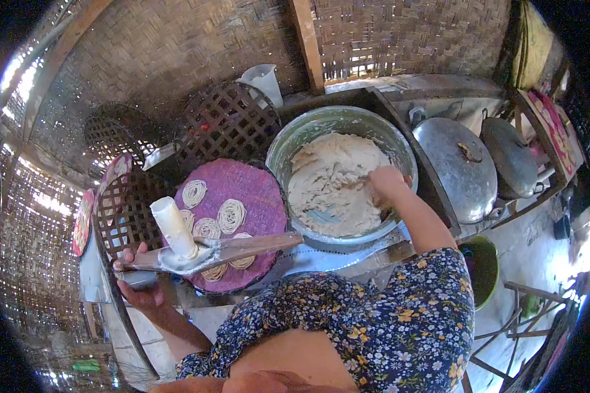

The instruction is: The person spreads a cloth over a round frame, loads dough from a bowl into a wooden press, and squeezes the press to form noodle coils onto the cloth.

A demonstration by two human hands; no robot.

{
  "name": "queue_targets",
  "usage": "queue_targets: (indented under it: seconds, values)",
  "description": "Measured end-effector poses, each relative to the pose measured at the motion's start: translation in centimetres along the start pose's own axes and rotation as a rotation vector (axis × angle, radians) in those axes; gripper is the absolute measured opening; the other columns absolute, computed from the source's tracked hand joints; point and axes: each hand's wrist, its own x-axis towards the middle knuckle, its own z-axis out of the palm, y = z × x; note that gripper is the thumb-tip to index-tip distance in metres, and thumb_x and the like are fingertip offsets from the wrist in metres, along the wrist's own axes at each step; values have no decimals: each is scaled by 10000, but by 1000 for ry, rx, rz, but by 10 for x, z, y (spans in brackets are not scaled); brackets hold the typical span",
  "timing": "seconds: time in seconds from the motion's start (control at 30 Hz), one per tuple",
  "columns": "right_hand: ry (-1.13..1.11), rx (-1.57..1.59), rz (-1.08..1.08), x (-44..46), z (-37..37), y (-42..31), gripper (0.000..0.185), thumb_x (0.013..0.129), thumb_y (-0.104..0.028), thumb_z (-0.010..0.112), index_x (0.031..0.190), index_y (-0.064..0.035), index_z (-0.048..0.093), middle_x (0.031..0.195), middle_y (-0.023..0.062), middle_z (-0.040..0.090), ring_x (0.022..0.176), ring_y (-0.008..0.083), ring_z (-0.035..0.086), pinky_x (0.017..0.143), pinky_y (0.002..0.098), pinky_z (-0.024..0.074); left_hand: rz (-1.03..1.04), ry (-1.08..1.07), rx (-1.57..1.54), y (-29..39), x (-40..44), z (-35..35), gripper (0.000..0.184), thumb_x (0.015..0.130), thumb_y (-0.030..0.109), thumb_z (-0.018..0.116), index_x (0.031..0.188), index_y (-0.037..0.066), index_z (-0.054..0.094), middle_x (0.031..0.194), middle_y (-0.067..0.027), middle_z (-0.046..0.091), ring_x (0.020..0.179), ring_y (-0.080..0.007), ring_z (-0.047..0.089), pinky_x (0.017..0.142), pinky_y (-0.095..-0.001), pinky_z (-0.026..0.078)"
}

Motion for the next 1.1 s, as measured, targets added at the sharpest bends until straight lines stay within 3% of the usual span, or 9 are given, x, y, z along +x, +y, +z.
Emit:
queue_targets:
  seconds: [0.43,0.57,0.6,0.7,0.8,0.87,0.9,1.03,1.1]
  values:
    - [-129,160,-11,-17,2,-22,227,756,-246,575,870,-74,668,876,149,641,792,302,625,692,364,499,-38,-140,75,-2,-4,18,456,768,427,634,1061,124,462,1049,-63,391,1046,-337,482,910,-450,372]
    - [-315,477,114,-57,-84,-7,385,767,-405,591,944,-68,656,818,153,635,735,266,619,695,331,485,-71,-111,206,0,-1,24,497,733,271,687,1121,96,430,985,-81,434,940,-269,526,800,-430,498]
    - [-362,592,145,-65,-100,0,432,765,-447,592,961,-67,651,803,155,632,725,251,615,698,322,480,92,-169,301,0,3,37,516,722,164,697,1147,61,424,996,-94,454,926,-225,527,769,-404,511]
    - [-241,699,-147,-76,-122,34,452,769,-436,613,1031,-68,632,720,78,618,689,143,566,653,285,452,-243,-176,507,-6,6,35,500,724,110,693,1146,41,434,955,-102,544,820,-181,565,707,-358,521]
    - [-146,960,-318,-96,-168,30,440,747,-333,675,1056,-26,610,824,51,652,755,96,557,700,256,440,-538,-337,5,-54,26,40,423,707,171,710,1069,64,519,968,-98,594,830,-232,600,706,-392,513]
    - [-136,1023,-425,-99,-194,24,430,733,-260,697,1056,6,601,896,50,652,807,88,552,739,250,433,-463,-438,302,-58,36,88,420,681,266,715,1014,62,558,980,-120,597,847,-251,607,744,-395,498]
    - [-132,1056,-479,-102,-209,20,428,726,-223,709,1057,23,596,932,49,653,834,83,549,759,246,430,-214,-514,785,-59,39,106,437,667,313,709,993,57,569,978,-139,598,846,-266,609,766,-392,489]
    - [-248,1084,-541,-114,-257,-5,407,734,-194,705,1048,39,596,977,93,645,895,117,570,813,260,430,-66,-709,949,-84,47,136,477,643,349,675,1025,78,584,990,-196,581,886,-380,567,787,-412,455]
    - [-144,903,-583,-113,-269,-12,365,727,-222,698,1037,-44,626,957,96,652,821,133,597,762,275,452,-120,-773,1015,-84,49,139,454,648,354,671,1014,93,604,1018,-194,572,913,-373,556,803,-414,445]
